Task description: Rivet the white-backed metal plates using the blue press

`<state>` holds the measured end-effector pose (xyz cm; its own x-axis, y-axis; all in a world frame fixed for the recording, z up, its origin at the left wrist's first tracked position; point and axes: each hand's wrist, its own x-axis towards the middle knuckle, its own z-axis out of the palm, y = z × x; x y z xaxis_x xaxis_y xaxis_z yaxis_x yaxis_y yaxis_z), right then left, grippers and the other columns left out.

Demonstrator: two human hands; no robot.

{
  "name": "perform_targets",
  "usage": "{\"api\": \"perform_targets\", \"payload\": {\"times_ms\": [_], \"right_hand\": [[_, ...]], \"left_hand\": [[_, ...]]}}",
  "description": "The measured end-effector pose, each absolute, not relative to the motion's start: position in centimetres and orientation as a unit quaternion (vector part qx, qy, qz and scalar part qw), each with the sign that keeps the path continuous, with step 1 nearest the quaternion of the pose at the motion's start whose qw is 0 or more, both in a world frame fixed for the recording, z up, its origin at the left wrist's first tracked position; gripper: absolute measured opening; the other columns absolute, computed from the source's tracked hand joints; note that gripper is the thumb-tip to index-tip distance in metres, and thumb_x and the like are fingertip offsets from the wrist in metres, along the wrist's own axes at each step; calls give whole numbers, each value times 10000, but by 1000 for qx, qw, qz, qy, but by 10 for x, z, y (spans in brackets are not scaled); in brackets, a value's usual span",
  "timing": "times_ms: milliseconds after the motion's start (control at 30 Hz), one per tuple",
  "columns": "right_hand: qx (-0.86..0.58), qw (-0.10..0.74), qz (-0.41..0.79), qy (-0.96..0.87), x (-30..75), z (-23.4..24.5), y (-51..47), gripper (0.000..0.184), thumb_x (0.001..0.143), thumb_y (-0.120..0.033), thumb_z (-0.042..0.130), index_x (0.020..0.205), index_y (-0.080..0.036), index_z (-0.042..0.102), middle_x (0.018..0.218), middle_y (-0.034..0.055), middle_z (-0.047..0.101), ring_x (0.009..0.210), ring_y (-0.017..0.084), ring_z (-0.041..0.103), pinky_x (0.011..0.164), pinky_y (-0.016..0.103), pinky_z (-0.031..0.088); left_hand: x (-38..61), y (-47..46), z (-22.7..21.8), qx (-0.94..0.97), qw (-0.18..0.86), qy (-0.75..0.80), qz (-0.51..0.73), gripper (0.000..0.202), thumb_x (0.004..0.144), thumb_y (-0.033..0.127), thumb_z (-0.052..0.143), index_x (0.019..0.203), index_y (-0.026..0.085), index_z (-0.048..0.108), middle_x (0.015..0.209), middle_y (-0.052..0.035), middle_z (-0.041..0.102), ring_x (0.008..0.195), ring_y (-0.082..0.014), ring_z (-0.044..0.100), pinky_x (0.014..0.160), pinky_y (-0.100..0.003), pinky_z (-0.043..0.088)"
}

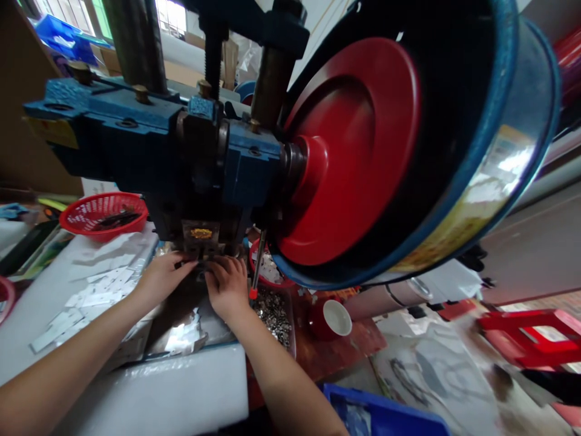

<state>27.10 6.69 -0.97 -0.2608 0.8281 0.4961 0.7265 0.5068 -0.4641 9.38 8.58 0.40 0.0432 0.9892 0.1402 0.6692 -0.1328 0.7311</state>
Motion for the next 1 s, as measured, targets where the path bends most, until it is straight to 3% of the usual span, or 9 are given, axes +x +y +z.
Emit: {"api": "perform_targets", "payload": {"times_ms": [333, 600, 900, 1000], "right_hand": [[-500, 293, 40, -814, 272, -6, 68, 190, 892, -340, 543, 1030, -309, 670, 1170, -2, 617, 1179, 222, 452, 1077, 472, 209], [-498, 255, -19, -829, 268, 2, 73, 170, 888, -390, 546, 956, -320, 685, 1124, -3, 643, 1168, 245, 454, 1095, 541, 96], [-489, 276, 25, -827, 270, -3, 69, 230, 894, -349, 539, 1091, -267, 625, 1140, 28, 643, 1161, 230, 477, 1088, 497, 180], [-497, 331, 67, -799, 276, -5, 67, 216, 884, -286, 531, 1061, -233, 641, 1092, 47, 661, 1095, 224, 526, 1050, 448, 286]], "left_hand": [[94, 95, -11, 682, 208, 619, 329, 309, 789, 409, 499, 888, 206, 710, 955, -78, 682, 981, -265, 595, 914, -374, 431], [97, 106, -24, 675, 281, 593, 339, 352, 761, 334, 475, 1006, 169, 665, 994, -67, 697, 954, -234, 627, 883, -344, 469], [99, 105, -24, 656, 294, 600, 350, 342, 741, 330, 490, 979, 152, 658, 1007, -87, 681, 975, -240, 620, 912, -359, 454], [95, 103, -19, 658, 290, 597, 356, 333, 767, 360, 497, 988, 168, 657, 1039, -82, 670, 1006, -235, 601, 935, -359, 437]]}}
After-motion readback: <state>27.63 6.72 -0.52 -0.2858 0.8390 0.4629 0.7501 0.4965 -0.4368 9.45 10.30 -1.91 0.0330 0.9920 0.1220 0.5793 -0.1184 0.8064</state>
